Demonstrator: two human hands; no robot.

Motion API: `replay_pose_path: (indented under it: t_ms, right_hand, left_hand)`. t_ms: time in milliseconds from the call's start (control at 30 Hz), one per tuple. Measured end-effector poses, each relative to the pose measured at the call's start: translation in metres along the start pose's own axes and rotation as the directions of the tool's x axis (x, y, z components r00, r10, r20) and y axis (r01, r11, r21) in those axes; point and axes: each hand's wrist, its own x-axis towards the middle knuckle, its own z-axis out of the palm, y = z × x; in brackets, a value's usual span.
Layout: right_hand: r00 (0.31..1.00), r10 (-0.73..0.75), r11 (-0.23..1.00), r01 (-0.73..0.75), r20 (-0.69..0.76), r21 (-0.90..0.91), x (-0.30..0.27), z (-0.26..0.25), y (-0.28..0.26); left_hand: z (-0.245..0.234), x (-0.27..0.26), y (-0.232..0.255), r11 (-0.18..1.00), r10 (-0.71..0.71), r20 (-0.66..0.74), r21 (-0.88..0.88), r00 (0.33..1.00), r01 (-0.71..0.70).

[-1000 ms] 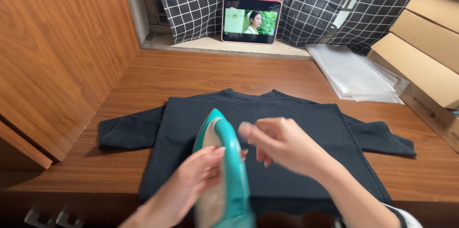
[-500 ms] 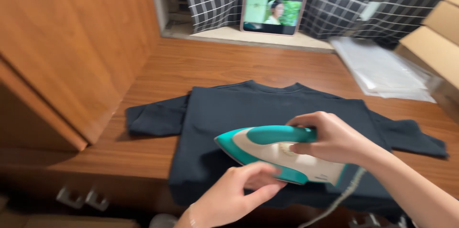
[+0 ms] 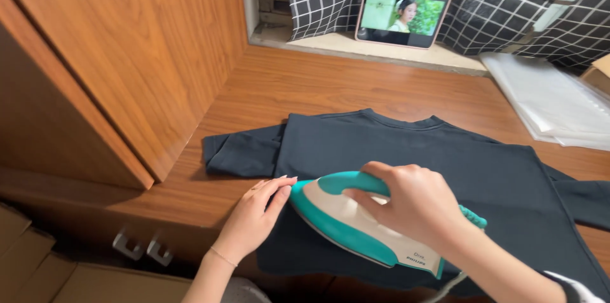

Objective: Ironing a black t-shirt on a wooden desk using an electric iron.

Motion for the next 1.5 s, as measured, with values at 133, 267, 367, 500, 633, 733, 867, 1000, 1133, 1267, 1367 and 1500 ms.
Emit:
replay_pose_path:
  t_ms: [133, 267, 367, 500, 633, 733, 867, 1000, 1133, 1267, 1367, 1500]
  right_hand:
    - [0.981, -0.184, 0.982, 0.186, -0.060, 0.036, 0.006, 0.010, 0.016]
    - [0.970, -0.231, 0.972, 0.233, -0.072, 0.028, 0.003, 0.016, 0.010]
    - [0.988, -0.117, 0.993, 0.116, -0.102, -0.011, 0.002, 0.023, 0.002]
    - [0.941, -0.285, 0.957, 0.289, -0.182, -0.009, 0.002, 0.025, 0.009]
    - [0.851, -0.476, 0.858, 0.505, -0.221, 0.094, -0.003, 0.012, 0.010]
    - [0.917, -0.378, 0.913, 0.393, -0.127, 0.114, -0.004, 0.008, -0.003]
    - [0.992, -0.126, 0.981, 0.129, -0.025, 0.145, 0.003, 0.007, -0.022]
    - [0.924, -0.344, 0.925, 0.364, -0.167, 0.106, 0.008, 0.019, -0.014]
    - [0.920, -0.375, 0.917, 0.386, -0.113, 0.101, -0.001, 0.013, -0.020]
    - [0.983, -0.159, 0.980, 0.169, -0.096, 0.101, -0.004, 0.017, -0.024]
    - [0.952, -0.301, 0.947, 0.305, -0.055, 0.098, -0.008, 0.009, -0.019]
    - [0.908, -0.416, 0.906, 0.419, -0.050, 0.065, -0.040, 0.003, -0.001]
  left_hand:
    - [-0.004, 0.012, -0.025, 0.996, -0.073, 0.083, 0.055, 0.994, 0.068]
    - [-0.019, 0.002, -0.030, 0.996, -0.085, 0.076, 0.002, 0.993, 0.085]
    - [-0.023, -0.005, -0.032, 0.998, -0.062, 0.035, 0.014, 0.997, 0.062]
    - [-0.018, -0.009, -0.047, 0.997, -0.040, -0.001, 0.063, 0.999, 0.040]
    - [-0.018, -0.008, -0.050, 0.996, -0.064, -0.013, 0.061, 0.998, 0.065]
    - [-0.021, -0.005, -0.041, 0.988, -0.149, 0.008, 0.031, 0.989, 0.149]
    - [-0.029, -0.004, -0.012, 0.938, -0.343, 0.051, -0.037, 0.938, 0.345]
    - [-0.024, -0.004, -0.017, 0.945, -0.325, 0.012, 0.038, 0.946, 0.324]
    - [-0.023, -0.004, -0.018, 0.953, -0.301, -0.013, 0.029, 0.954, 0.301]
    - [-0.019, -0.005, -0.014, 0.965, -0.254, -0.049, 0.058, 0.966, 0.257]
    - [-0.019, -0.004, -0.011, 0.947, -0.306, -0.061, 0.087, 0.950, 0.310]
    - [-0.009, -0.002, -0.003, 0.917, -0.362, -0.154, 0.116, 0.919, 0.380]
